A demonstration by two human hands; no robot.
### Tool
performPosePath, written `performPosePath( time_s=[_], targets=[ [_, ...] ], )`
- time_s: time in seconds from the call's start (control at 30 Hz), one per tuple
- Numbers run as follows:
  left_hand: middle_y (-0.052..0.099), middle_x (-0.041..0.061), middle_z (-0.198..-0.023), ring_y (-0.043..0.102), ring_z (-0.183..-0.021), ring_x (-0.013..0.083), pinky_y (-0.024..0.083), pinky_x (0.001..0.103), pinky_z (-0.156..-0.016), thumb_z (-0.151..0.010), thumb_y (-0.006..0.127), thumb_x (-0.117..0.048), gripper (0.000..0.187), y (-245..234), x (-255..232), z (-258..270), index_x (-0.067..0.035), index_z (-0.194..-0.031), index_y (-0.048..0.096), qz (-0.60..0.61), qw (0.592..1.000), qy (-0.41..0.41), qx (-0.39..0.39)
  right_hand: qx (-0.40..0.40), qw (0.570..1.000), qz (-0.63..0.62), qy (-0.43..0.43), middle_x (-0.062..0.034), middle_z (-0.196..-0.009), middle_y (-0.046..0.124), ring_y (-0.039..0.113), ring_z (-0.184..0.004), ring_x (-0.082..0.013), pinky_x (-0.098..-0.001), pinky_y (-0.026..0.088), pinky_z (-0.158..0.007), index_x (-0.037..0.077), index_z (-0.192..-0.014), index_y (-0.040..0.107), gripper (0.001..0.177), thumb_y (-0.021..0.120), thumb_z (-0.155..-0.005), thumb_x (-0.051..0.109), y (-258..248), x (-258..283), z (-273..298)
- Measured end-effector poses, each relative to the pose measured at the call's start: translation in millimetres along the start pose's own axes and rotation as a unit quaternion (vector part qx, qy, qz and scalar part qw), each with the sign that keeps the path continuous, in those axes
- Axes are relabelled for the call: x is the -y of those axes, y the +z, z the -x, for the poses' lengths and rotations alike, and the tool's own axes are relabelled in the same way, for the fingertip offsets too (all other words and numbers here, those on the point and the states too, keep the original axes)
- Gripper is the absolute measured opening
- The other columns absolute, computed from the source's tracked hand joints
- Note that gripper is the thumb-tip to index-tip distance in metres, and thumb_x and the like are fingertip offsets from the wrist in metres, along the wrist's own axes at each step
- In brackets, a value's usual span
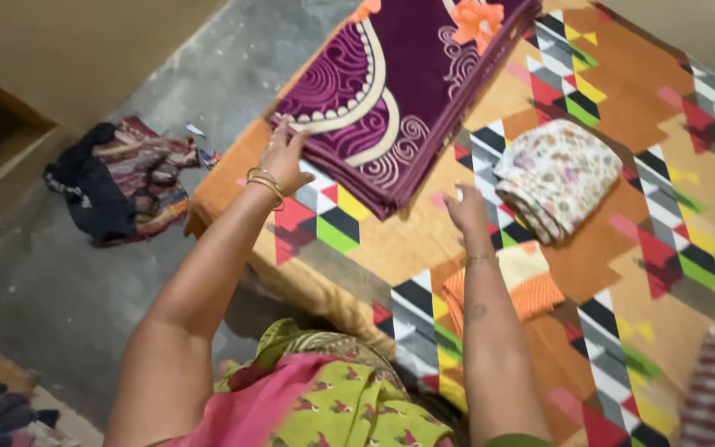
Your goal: The person folds a variety of fabrics on a bed, including a large purple and orange floral blanket, several small patterned cloths, and a striped fabric. They flatten the materials, fold them into smaller rectangular shapes, and smooth them out by hand.
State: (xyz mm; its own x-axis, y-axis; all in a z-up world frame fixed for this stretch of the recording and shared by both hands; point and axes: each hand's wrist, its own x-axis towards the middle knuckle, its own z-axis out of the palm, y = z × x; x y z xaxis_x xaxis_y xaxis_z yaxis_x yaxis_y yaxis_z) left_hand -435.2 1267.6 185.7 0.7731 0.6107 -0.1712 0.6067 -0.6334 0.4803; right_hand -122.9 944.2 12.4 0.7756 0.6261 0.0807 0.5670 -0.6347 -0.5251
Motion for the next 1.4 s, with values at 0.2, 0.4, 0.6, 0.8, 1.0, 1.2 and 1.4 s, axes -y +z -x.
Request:
performPosePath(
  time_s=[0.2, 0.4, 0.6, 0.8, 1.0, 1.2, 1.4],
  targets=[
    [0.024, 0.015, -0.174, 0.038, -0.151, 0.0309, 0.036, 0.049, -0.117, -0.086, 0.072, -0.008, 0.067, 37.5, 102.1, -89.4, -0.02, -0.148, 0.05, -0.264, 0.944, 0.13, -0.149, 0.084, 0.99, -0.034, 0.109, -0.024, -0.128, 0.067, 0.064, -0.12, -0.0392, -0.0452, 0.05, -0.102, 0.005, -0.131, 0.066, 0.057, 0.077, -0.084, 0.035, 35.1, -11.7, -15.2],
    [0.026, 0.016, -0.165, 0.037, -0.145, 0.038, 0.037, 0.045, -0.116, -0.079, 0.066, -0.001, 0.084, 59.9, 157.4, -164.6, -0.015, -0.158, 0.038, -0.118, 0.993, 0.004, -0.032, 0.118, 0.965, -0.114, 0.205, -0.0188, -0.117, 0.071, 0.068, -0.105, -0.0286, -0.0402, 0.053, -0.091, 0.001, -0.129, 0.064, 0.054, 0.078, -0.089, 0.034, 81.8, 1.6, -28.9],
    [0.023, 0.014, -0.164, 0.039, -0.142, 0.0402, 0.038, 0.044, -0.114, -0.075, 0.07, -0.003, 0.095, 87.0, 187.3, -227.3, -0.022, -0.157, 0.027, -0.035, 0.997, -0.037, 0.064, 0.155, 0.87, -0.238, 0.403, -0.0148, -0.09, 0.068, 0.058, -0.068, -0.0235, -0.0374, 0.046, -0.055, 0.002, -0.131, 0.064, 0.049, 0.073, -0.091, 0.028, 128.4, 27.3, -43.2],
    [0.019, 0.017, -0.167, 0.042, -0.14, 0.0434, 0.041, 0.048, -0.112, -0.08, 0.072, -0.007, 0.1, 139.1, 240.5, -285.2, -0.036, -0.159, 0.019, -0.051, 0.986, -0.043, 0.153, 0.027, 0.886, -0.268, 0.377, -0.0112, -0.109, 0.074, 0.072, -0.096, -0.0229, -0.0369, 0.058, -0.082, -0.002, -0.134, 0.056, 0.062, 0.079, -0.087, 0.033, 178.5, 58.9, -63.6],
    [0.044, 0.025, -0.152, 0.049, -0.135, 0.0456, 0.044, 0.051, -0.111, -0.088, 0.062, -0.001, 0.083, 161.7, 269.1, -295.8, -0.034, -0.16, 0.035, -0.064, 0.993, 0.041, 0.089, 0.093, 0.851, -0.075, 0.512, -0.0213, -0.125, 0.072, 0.071, -0.111, -0.0308, -0.0389, 0.055, -0.098, 0.0, -0.138, 0.057, 0.062, 0.078, -0.088, 0.03, 183.6, 74.5, -80.2],
    [0.055, 0.022, -0.138, 0.055, -0.123, 0.0444, 0.049, 0.053, -0.101, -0.082, 0.063, -0.005, 0.079, 145.5, 263.7, -306.5, -0.037, -0.151, 0.04, -0.041, 0.992, 0.031, 0.112, 0.01, 0.68, -0.554, 0.48, -0.025, -0.126, 0.064, 0.069, -0.103, -0.0277, -0.0396, 0.06, -0.095, -0.007, -0.134, 0.056, 0.051, 0.068, -0.091, 0.018, 146.2, 51.9, -93.8],
    [0.065, 0.023, -0.124, 0.066, -0.107, 0.0452, 0.053, 0.056, -0.088, -0.09, 0.055, -0.008, 0.06, 147.7, 274.5, -316.4, -0.033, -0.144, 0.05, -0.017, 0.991, -0.011, 0.132, 0.008, 0.774, -0.369, 0.514, -0.022, -0.119, 0.069, 0.071, -0.103, -0.0301, -0.0413, 0.058, -0.094, -0.005, -0.137, 0.056, 0.057, 0.068, -0.089, 0.024, 167.7, 87.5, -36.3]
  ],
)
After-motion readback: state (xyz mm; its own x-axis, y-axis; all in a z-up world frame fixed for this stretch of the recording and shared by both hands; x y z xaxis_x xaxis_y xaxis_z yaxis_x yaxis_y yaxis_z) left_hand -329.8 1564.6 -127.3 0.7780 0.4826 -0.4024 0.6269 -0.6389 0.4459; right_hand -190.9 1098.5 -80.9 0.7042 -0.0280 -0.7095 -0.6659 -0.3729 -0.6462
